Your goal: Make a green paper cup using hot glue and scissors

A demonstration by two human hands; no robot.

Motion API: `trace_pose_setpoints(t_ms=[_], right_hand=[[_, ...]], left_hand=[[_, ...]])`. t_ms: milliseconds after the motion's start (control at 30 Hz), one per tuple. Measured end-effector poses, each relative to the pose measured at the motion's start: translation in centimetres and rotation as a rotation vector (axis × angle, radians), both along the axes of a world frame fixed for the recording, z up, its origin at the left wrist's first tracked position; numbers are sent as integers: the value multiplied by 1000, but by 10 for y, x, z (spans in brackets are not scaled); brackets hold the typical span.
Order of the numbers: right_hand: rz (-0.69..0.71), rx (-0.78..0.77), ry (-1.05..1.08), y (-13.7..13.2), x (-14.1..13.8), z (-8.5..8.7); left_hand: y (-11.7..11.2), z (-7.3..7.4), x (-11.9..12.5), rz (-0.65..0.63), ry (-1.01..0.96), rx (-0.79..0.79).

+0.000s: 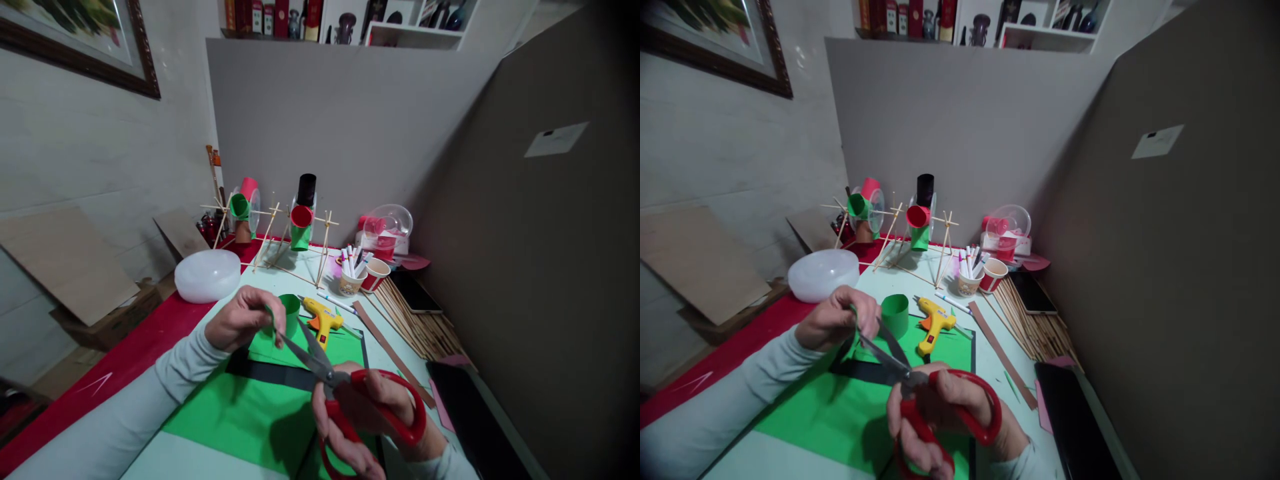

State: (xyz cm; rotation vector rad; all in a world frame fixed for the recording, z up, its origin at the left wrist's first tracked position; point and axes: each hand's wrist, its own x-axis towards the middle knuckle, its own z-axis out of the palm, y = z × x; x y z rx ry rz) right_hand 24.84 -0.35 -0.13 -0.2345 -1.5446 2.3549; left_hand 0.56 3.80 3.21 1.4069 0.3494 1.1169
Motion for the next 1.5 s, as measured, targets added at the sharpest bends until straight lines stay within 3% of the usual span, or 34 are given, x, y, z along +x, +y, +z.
trace_pose_setpoints(t_ms=[100, 267, 433, 600, 633, 667, 800, 900, 1300, 1500], right_hand=[[-16, -31, 112, 4, 3, 4], [-254, -14, 88, 6, 4, 12], [-380, 55, 60, 6, 1, 13], [-452, 77, 50, 10, -2, 11], [-459, 75, 52, 11, -2, 10], [-464, 73, 55, 12, -2, 10], [-488, 72, 57, 15, -2, 8], [-520, 73, 60, 15, -2, 8], [-591, 65, 77, 14, -3, 12], [-592, 76, 83, 15, -4, 10]], left_hand=[[10, 3, -15, -41, -26, 48], [14, 9, -38, -259, 106, 98], [14, 21, -47, -407, 144, 150], [10, 36, -54, -724, 216, 194], [8, 36, -56, -736, 229, 171], [6, 34, -58, -686, 230, 133], [6, 20, -57, -220, 133, -7], [13, 11, -48, -95, 132, -67], [24, -3, -36, 12, 44, -116], [13, 8, -27, 5, -42, -129]])
